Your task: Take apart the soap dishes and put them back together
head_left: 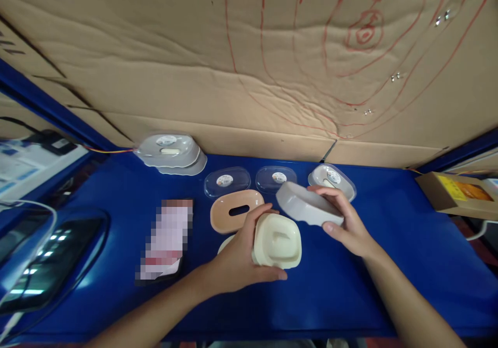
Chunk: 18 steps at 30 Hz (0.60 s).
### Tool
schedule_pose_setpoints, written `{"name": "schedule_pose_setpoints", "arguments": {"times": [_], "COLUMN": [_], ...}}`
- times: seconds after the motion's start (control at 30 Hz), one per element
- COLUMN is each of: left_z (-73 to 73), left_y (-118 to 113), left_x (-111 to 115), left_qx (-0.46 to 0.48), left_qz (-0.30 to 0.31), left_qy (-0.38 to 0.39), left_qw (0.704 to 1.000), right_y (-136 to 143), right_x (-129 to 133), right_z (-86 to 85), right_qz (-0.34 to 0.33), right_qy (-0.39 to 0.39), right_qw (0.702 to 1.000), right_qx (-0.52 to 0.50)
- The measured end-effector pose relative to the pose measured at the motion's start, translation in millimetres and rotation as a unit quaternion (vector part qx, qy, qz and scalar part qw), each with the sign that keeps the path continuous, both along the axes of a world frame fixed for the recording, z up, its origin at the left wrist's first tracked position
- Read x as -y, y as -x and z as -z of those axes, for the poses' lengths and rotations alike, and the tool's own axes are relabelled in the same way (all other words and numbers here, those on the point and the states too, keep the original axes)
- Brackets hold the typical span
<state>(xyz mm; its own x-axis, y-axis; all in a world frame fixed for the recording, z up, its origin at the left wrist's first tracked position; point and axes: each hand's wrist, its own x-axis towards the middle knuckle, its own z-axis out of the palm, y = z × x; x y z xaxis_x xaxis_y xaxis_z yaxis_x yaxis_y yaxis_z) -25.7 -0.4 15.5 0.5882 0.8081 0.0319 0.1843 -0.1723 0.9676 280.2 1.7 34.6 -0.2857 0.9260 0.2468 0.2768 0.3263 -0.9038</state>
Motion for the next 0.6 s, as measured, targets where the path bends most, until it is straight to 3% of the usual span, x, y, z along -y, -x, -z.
{"name": "schedule_pose_setpoints", "arguments": {"times": [0.07,0.23,0.43,0.6], "left_z": [0.1,-9.1,-3.0,8.8], "left_y": [1,-5,-16,-24], "left_x": [3,14,22,23], "left_qx": [-0.060,-0.168,-0.199,-0.231], "left_qz": [0.034,0.086,0.096,0.077], "left_qy": [-0.089,-0.295,-0.333,-0.339], "left_qw": [0.994,0.937,0.917,0.909], "right_y": [-4,2,18,14], "right_x": [-5,-11,-13,-15], "right_z": [1.0,12.4,27.4,25.1], "right_qz": [0.021,-0.007,-0.033,-0.043], "right_qy": [-0.026,-0.051,-0.087,-0.104], "right_qw": [0.999,0.979,0.967,0.965], "right_qx": [0.030,0.199,0.239,0.238]}}
